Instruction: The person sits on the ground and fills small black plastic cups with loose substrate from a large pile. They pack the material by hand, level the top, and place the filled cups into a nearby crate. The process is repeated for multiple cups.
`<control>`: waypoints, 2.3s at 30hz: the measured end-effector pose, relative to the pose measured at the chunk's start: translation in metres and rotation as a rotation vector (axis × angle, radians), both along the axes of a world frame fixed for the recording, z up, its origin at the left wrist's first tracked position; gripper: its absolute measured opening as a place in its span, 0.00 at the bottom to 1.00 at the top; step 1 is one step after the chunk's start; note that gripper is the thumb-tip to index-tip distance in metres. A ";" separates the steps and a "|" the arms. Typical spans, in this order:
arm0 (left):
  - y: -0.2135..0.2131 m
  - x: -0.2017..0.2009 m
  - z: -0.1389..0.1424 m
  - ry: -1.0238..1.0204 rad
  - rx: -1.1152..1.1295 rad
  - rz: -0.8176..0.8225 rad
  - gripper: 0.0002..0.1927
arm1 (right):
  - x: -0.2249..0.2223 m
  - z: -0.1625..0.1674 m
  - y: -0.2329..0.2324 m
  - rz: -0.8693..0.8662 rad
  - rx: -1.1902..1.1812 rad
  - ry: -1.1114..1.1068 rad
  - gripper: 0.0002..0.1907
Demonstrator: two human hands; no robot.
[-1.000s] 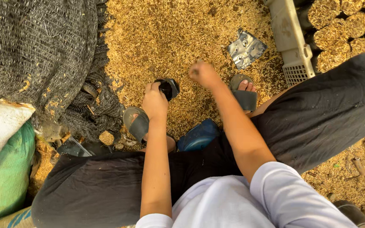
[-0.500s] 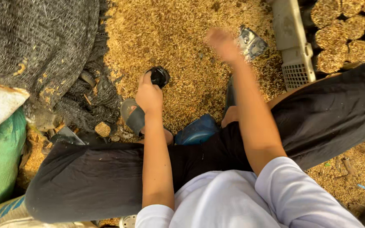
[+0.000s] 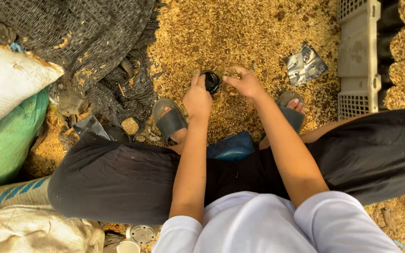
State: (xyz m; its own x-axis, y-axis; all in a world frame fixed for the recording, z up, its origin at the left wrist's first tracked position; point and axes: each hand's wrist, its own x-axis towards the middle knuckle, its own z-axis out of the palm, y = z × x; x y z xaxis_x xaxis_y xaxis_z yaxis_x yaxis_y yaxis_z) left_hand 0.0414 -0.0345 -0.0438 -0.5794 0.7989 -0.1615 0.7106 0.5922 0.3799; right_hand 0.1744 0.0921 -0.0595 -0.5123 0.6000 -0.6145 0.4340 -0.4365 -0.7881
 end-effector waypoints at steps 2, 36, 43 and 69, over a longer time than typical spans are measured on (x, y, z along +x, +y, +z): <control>0.003 0.002 -0.007 -0.050 -0.068 -0.024 0.27 | -0.009 0.020 0.001 0.015 -0.270 0.086 0.26; -0.018 -0.020 -0.029 -0.334 0.295 0.287 0.31 | 0.025 0.013 0.005 -0.225 -0.538 0.507 0.13; -0.018 -0.021 -0.032 -0.364 0.292 0.290 0.30 | 0.016 0.013 0.010 -0.056 -0.037 0.235 0.13; -0.020 -0.040 -0.046 -0.278 0.422 0.478 0.29 | -0.027 0.080 0.067 0.574 0.556 0.007 0.18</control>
